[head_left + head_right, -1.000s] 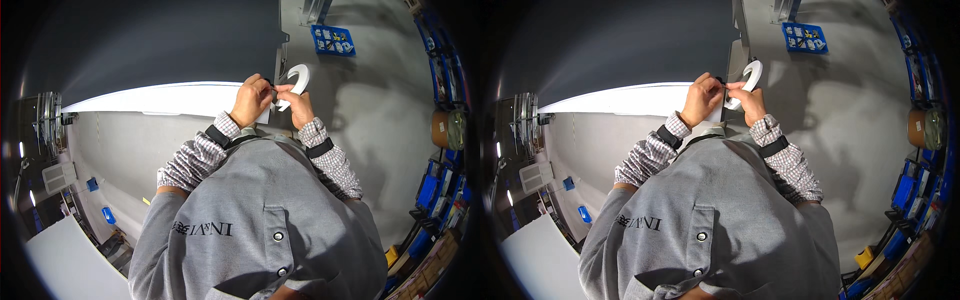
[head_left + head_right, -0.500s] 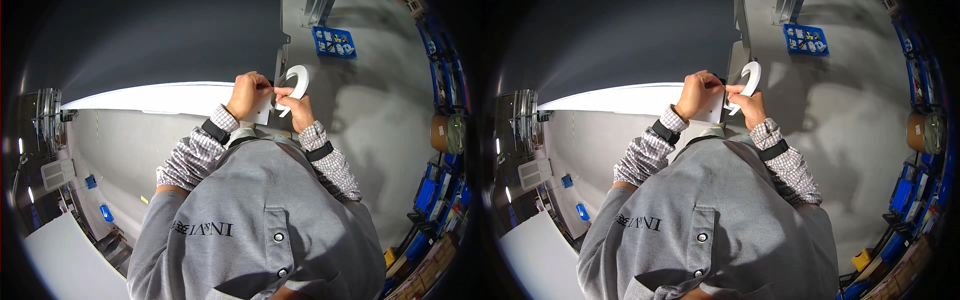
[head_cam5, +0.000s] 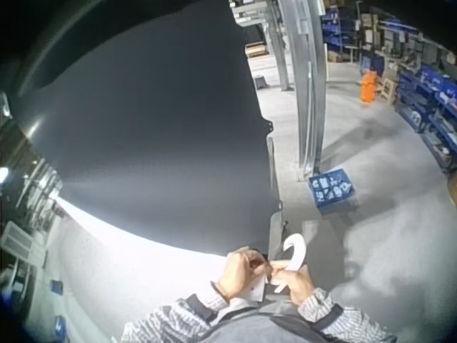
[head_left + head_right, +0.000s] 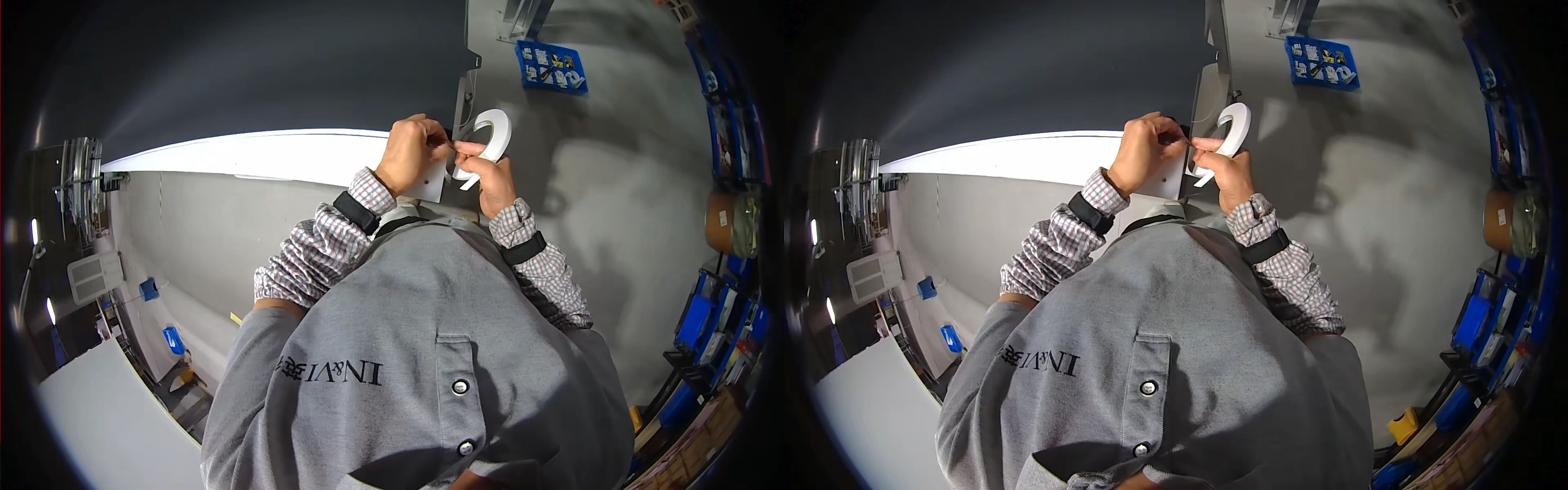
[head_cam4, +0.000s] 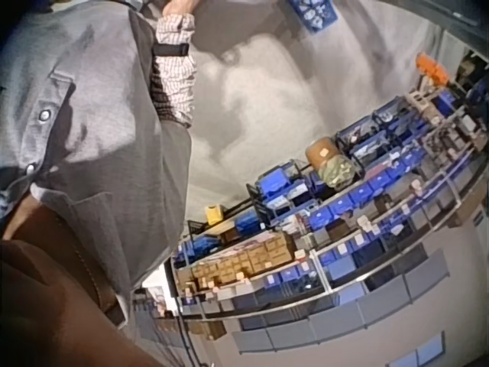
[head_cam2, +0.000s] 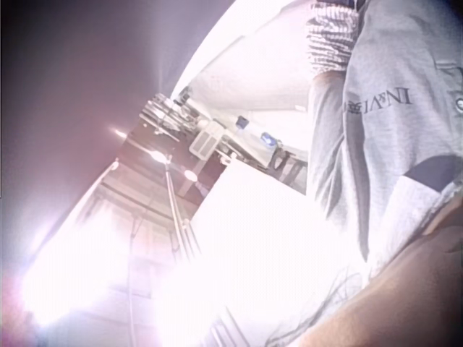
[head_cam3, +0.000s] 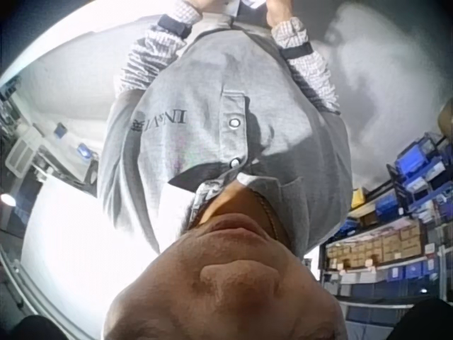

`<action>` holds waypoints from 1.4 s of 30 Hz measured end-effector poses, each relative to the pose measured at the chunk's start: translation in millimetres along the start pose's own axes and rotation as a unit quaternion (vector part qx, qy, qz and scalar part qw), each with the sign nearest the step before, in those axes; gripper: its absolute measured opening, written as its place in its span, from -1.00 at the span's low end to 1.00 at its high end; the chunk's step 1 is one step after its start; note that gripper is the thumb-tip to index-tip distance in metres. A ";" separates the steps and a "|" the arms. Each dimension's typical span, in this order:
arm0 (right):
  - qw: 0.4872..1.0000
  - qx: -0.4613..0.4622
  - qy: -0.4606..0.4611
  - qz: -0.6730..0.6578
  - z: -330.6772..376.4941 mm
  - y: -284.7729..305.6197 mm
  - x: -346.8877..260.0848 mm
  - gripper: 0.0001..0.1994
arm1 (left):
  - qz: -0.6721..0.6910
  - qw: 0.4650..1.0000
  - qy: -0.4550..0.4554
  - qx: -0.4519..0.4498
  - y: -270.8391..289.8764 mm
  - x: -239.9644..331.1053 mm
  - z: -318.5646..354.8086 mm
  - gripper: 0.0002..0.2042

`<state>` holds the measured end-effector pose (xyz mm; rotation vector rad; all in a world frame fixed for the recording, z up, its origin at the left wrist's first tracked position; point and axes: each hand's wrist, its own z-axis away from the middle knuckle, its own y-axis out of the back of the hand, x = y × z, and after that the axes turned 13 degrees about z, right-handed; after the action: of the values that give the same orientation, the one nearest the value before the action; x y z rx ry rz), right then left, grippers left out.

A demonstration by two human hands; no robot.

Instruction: Applying double-sided or protective tape along the edges of industrial panels.

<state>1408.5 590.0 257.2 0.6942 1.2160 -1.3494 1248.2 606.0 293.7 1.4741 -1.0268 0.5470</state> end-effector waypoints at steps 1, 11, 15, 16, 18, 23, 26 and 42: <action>1.000 0.016 -0.008 0.000 0.6 -0.2 0.1 -0.69 | 0.007 1.000 0.018 0.000 0.6 2.8 0.7 -0.91; 0.999 0.013 0.009 0.033 -0.2 -0.5 -0.7 -0.70 | 0.045 0.998 0.031 -0.040 13.5 -1.2 -0.1 -0.89; 0.999 0.019 0.007 0.043 -0.4 -3.1 -7.1 -0.78 | 0.010 0.999 0.031 -0.015 6.0 0.7 1.7 -0.91; 0.998 0.025 -0.004 0.052 0.0 -3.8 -8.6 -0.79 | 0.010 0.999 0.031 -0.014 5.3 -0.5 2.8 -0.91; 0.997 0.019 0.012 0.069 -1.7 -1.7 -3.6 -0.82 | 0.030 0.999 0.017 -0.011 4.2 -2.1 4.7 -0.92; 0.991 0.039 0.031 0.124 -2.0 0.6 2.1 -0.84 | 0.035 0.999 0.001 -0.005 0.4 2.2 7.4 -0.93; 0.984 0.047 0.033 0.170 -4.1 0.2 4.5 -0.84 | 0.007 1.000 -0.015 0.009 -2.1 3.1 7.9 -0.92; 0.938 0.062 0.193 0.280 -5.0 4.2 8.8 -0.71 | -0.105 0.989 0.016 0.099 -24.4 -4.8 -7.3 -0.91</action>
<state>1409.5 592.4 246.5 1.3313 1.1152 -0.8341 1267.9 612.3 278.0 1.7202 -0.7970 0.5293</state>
